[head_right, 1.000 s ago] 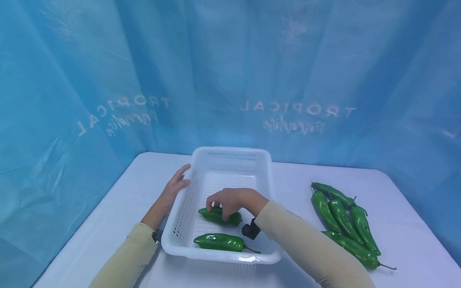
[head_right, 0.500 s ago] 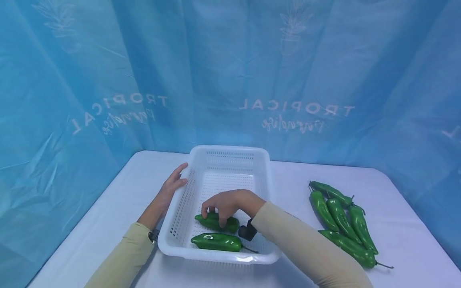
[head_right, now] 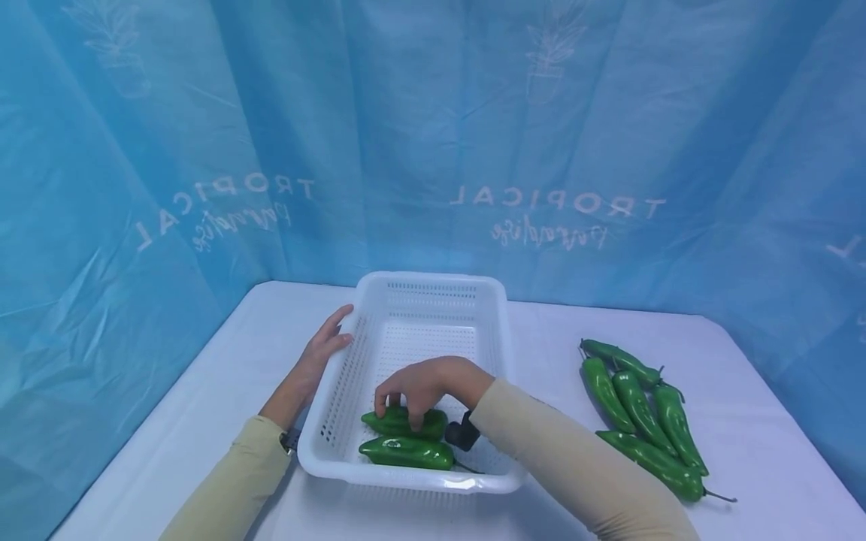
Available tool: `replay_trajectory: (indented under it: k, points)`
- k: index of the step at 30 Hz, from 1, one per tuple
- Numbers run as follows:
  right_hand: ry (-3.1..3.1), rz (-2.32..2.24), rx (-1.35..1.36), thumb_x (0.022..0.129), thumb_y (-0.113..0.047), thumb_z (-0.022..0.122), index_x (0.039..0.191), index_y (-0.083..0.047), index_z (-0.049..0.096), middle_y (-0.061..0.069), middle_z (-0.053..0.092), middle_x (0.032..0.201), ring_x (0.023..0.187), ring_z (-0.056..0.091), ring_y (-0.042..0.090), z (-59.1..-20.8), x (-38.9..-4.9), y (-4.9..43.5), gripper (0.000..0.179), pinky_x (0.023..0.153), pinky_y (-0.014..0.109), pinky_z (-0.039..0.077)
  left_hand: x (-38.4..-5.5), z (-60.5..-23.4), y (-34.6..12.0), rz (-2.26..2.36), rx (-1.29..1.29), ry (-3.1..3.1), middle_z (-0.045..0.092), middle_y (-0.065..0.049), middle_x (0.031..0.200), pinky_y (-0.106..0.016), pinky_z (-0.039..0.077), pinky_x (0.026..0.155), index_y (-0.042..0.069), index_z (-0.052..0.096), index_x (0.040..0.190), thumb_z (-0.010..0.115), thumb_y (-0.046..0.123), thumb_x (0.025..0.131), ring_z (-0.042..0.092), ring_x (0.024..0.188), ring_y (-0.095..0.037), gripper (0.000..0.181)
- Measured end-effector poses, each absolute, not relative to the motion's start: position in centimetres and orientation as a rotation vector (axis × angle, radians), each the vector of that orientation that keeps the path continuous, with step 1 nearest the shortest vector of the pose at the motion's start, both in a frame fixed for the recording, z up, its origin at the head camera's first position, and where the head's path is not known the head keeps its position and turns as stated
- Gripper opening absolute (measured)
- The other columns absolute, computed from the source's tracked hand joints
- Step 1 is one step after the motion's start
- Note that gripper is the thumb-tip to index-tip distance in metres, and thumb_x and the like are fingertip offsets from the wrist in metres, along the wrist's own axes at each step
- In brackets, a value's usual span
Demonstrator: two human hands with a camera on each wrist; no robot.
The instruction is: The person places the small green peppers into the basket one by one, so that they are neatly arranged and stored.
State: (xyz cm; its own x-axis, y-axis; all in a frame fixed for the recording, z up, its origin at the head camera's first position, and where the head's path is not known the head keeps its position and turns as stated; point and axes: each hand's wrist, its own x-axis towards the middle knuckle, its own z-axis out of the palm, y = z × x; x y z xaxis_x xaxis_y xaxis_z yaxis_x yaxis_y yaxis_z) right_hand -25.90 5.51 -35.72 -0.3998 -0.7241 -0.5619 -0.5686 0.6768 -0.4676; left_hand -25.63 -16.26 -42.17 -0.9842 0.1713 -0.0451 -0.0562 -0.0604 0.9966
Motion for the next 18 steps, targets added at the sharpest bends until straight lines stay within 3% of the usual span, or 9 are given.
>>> replay_trajectory:
  k: [8,18]
  points:
    - [2.136,-0.248,-1.002,0.079,0.002,0.077,0.11,-0.034,0.065,-0.01,0.064,0.123,0.11,0.059,0.009,-35.2,-25.8,5.7,0.05,0.102,0.036,0.053,-25.8,-41.9,-16.4,2.171,0.131,2.058,0.04,-0.008,0.153,-0.049,0.055,0.098,0.038,0.025,0.153,0.05,0.03,0.098,0.05,0.131,-0.038,0.062]
    - [2.202,-0.358,-0.996,0.084,-0.003,0.074,0.126,-0.033,0.063,-0.007,0.06,0.138,0.125,0.06,0.025,-33.1,-25.3,9.1,0.052,0.102,0.043,0.054,-25.7,-42.1,-16.1,2.192,0.121,2.008,0.038,-0.007,0.153,-0.048,0.055,0.098,0.038,0.024,0.154,0.051,0.029,0.098,0.05,0.13,-0.036,0.063]
